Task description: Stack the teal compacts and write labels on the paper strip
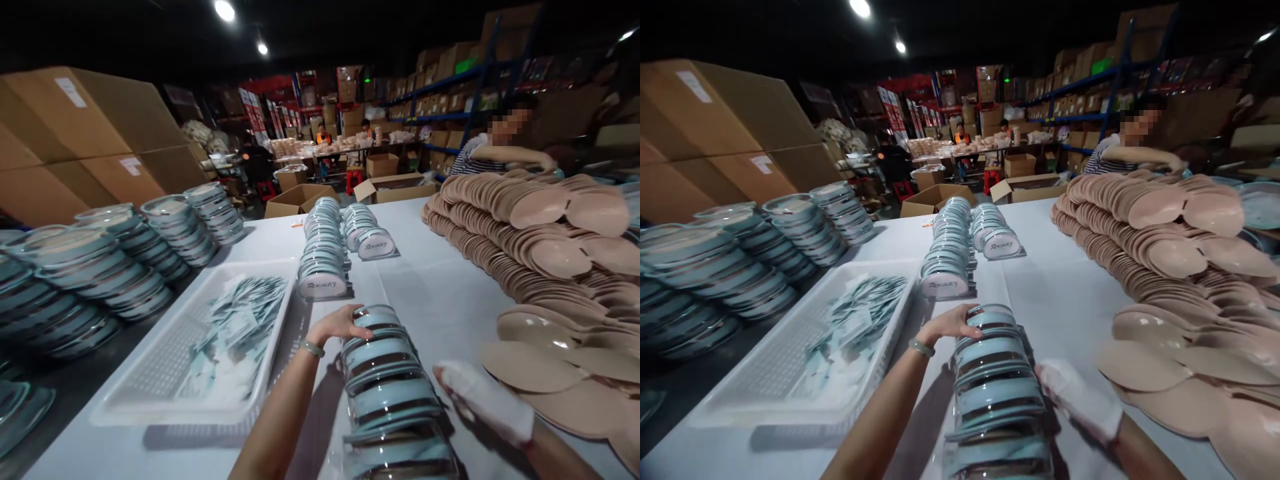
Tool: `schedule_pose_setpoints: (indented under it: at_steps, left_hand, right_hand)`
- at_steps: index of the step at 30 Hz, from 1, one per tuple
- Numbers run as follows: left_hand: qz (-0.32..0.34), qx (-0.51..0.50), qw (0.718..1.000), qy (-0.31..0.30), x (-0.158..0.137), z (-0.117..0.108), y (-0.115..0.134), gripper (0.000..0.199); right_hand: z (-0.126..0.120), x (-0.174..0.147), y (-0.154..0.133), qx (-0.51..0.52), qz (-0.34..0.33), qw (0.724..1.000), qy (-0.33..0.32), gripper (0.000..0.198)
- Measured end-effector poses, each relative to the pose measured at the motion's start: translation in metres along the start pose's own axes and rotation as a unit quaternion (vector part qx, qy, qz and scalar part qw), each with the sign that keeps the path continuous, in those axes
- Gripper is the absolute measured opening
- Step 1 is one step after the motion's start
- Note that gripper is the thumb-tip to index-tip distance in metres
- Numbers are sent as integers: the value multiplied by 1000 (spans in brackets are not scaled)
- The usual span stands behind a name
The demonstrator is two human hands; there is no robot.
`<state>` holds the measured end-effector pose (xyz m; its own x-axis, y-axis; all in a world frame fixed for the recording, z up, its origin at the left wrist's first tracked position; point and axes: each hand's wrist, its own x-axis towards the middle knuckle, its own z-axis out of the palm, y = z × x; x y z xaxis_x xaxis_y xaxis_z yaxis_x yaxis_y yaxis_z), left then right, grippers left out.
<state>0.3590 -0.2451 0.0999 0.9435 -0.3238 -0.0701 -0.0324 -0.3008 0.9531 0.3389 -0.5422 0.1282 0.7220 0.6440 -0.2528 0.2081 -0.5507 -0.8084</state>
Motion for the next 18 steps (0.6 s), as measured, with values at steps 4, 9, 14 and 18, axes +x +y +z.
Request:
schedule_pose_setpoints:
  at_steps: [4,9,14,18]
  left_hand:
    - [6,-1,1000,-7,0,2,-1,52]
    - [12,-19,1000,4,-6,2,2,64]
    - [3,-31,999,8,-6,3,3,66]
    - [-3,-34,999,1,-7,3,5,67]
  right_hand:
    - [-14,5,-42,-64,-51,997,6,43]
    - [11,1,39,208,115,969,-70,73]
    - [32,-10,77,293,96,951,-21,76]
    - [25,-5,64,240,120,961,-66,72]
